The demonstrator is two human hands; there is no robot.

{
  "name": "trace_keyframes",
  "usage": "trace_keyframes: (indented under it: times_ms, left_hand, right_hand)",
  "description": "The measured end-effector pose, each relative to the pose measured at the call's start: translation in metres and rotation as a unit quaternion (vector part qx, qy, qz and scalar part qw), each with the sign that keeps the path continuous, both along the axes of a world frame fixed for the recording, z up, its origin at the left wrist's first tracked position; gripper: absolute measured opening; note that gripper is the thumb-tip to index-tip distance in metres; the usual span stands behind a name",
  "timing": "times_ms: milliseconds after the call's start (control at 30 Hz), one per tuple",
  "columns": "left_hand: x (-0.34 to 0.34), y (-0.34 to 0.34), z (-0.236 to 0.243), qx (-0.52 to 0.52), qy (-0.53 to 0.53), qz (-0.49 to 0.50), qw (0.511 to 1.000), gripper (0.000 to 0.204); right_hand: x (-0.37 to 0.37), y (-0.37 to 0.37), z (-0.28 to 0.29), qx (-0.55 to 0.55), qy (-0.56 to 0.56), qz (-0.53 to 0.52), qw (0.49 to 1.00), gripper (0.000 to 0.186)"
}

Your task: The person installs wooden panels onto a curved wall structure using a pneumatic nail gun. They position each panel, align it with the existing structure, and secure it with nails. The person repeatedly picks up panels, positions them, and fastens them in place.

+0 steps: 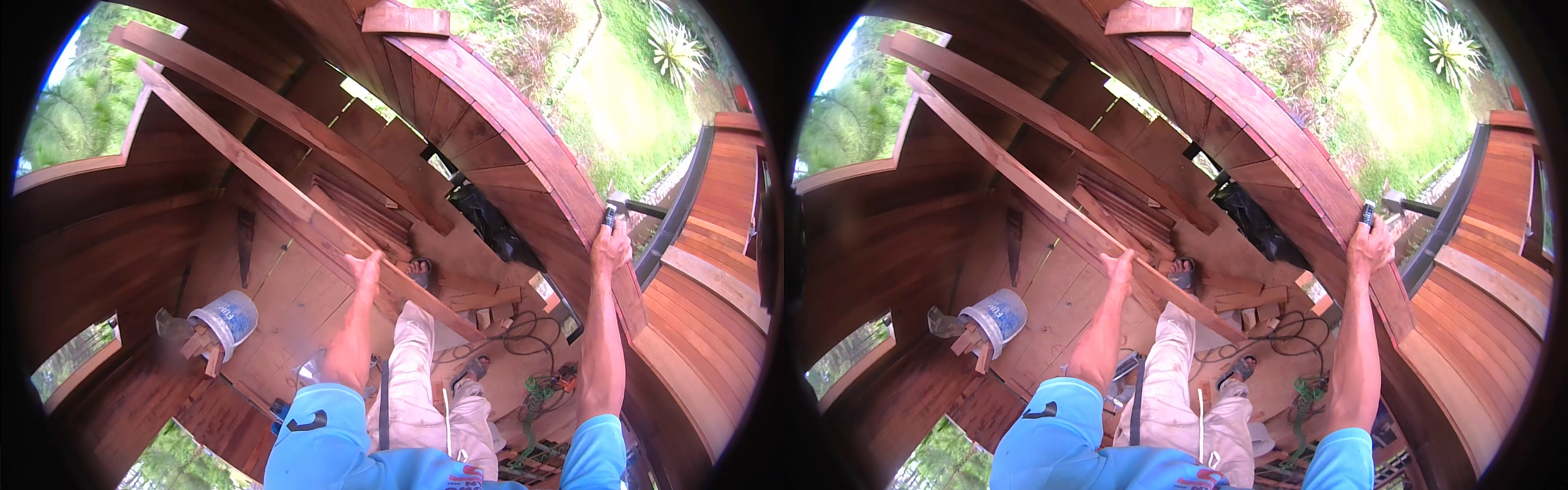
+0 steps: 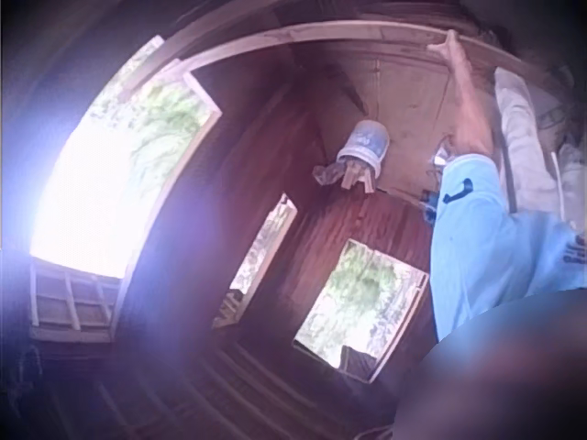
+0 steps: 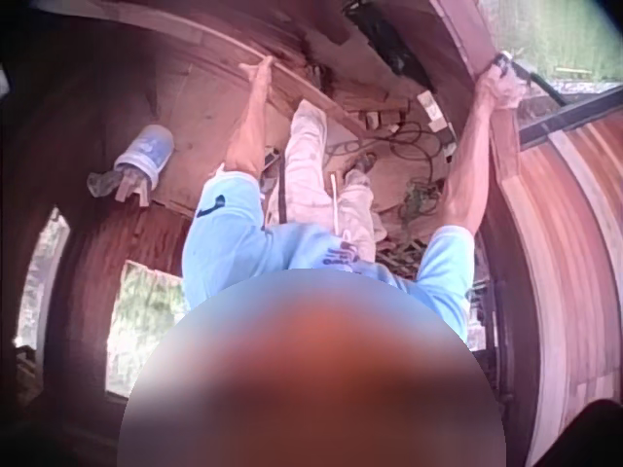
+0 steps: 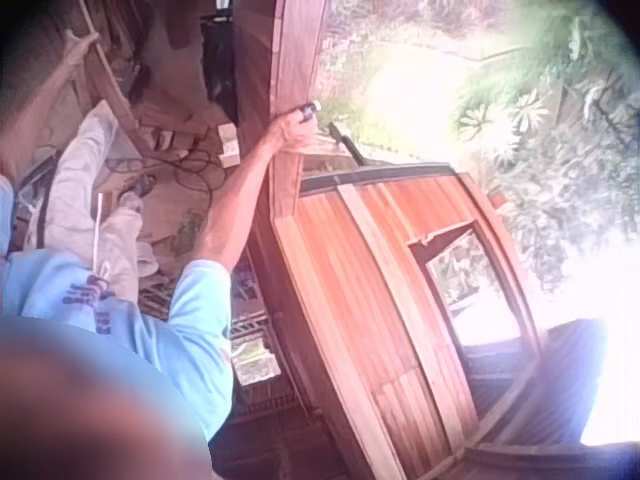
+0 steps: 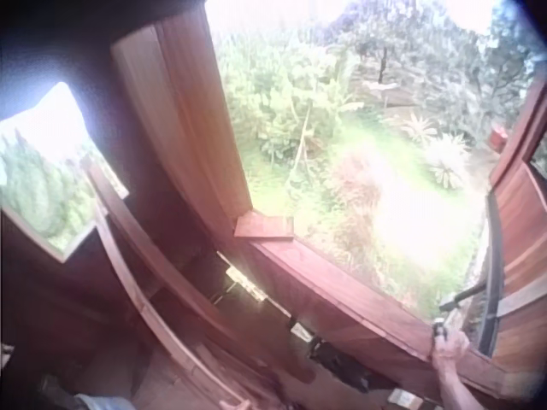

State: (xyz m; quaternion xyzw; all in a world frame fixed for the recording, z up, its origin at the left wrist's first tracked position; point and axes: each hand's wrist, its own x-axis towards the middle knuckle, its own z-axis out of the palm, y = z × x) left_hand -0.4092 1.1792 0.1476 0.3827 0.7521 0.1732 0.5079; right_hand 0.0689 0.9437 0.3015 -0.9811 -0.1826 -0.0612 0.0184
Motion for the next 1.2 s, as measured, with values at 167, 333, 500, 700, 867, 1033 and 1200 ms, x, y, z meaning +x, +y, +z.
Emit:
trace_keyframes:
  times_ms: [167,333,500,700,867,1033,1200]
  left_hand:
    - [0.021,-0.108,0.056,-0.096,0.002,-0.038,0.995,0.079]
    - [0.068,-0.208,0.126,-0.067,-0.176,-0.001,0.982,0.055]
    - [0.099,-0.297,0.226,-0.18,-0.407,0.066,0.893,0.02]
    - [0.119,-0.381,0.313,-0.275,-0.512,0.042,0.813,0.041]
    - [0.125,-0.437,0.333,-0.351,-0.499,-0.141,0.78,0.055]
    - [0.116,-0.442,0.341,-0.537,-0.36,-0.249,0.721,0.079]
    - [0.11,-0.423,0.377,-0.572,-0.324,-0.335,0.675,0.078]
  right_hand:
    - [-0.008,-0.007,0.025,0.131,0.036,0.043,0.99,0.055]
    - [-0.136,-0.081,0.163,0.597,0.501,0.074,0.623,0.043]
    - [-0.311,-0.234,0.276,0.498,0.714,0.114,0.479,0.044]
    - [-0.387,-0.39,0.278,0.37,0.733,0.051,0.569,0.07]
    - [-0.386,-0.411,0.24,0.571,0.451,-0.061,0.683,0.106]
    - [-0.359,-0.384,0.228,0.678,0.291,-0.153,0.658,0.062]
    - [-0.348,-0.394,0.281,0.594,0.226,-0.051,0.771,0.036]
